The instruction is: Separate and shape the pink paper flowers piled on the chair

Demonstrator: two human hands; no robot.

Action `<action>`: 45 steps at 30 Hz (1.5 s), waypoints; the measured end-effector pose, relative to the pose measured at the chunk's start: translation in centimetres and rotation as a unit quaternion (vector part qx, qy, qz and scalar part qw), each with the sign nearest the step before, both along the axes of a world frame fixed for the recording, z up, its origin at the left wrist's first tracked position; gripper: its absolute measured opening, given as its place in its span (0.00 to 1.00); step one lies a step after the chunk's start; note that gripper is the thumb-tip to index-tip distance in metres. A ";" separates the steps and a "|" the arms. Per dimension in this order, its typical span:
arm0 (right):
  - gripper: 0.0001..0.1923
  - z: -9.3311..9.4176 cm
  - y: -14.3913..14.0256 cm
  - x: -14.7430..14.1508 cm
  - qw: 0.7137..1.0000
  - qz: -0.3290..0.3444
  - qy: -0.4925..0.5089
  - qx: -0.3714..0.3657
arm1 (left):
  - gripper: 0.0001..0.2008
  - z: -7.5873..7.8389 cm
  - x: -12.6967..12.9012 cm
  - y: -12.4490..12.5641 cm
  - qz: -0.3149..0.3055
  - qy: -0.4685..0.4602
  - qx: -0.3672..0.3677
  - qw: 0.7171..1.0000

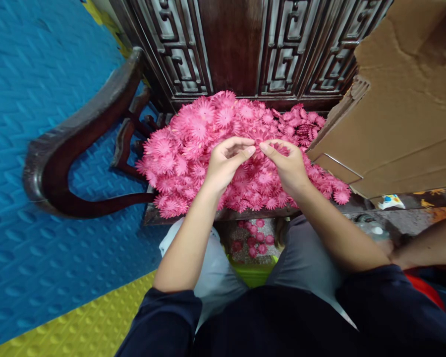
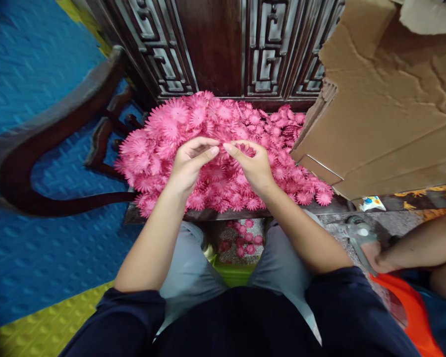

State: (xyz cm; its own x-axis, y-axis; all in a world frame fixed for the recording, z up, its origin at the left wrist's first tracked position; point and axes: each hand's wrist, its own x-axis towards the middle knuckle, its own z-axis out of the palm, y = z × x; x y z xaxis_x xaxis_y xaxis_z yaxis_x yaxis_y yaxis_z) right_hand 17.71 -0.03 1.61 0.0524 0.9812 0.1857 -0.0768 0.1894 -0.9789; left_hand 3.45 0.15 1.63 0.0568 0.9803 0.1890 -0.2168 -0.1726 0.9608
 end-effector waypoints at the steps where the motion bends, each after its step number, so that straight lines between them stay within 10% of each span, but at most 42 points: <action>1: 0.08 0.0 0.0 0.0 1.000 0.000 0.003 -0.001 | 0.11 0.0 0.0 0.0 0.001 0.006 0.000 1.000; 45: 0.09 0.4 -0.6 -0.2 0.999 0.029 -0.038 -0.004 | 0.08 -0.1 0.7 -0.2 0.053 0.019 0.010 0.998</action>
State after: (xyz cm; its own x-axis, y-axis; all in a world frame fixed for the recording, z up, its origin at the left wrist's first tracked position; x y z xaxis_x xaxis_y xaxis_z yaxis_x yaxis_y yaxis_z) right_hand 17.55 -0.62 2.05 -0.0185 0.9835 0.1797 -0.0137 0.1795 -0.9837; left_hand 4.15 -0.07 1.50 -0.0399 0.9774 0.2077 -0.1601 -0.2114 0.9642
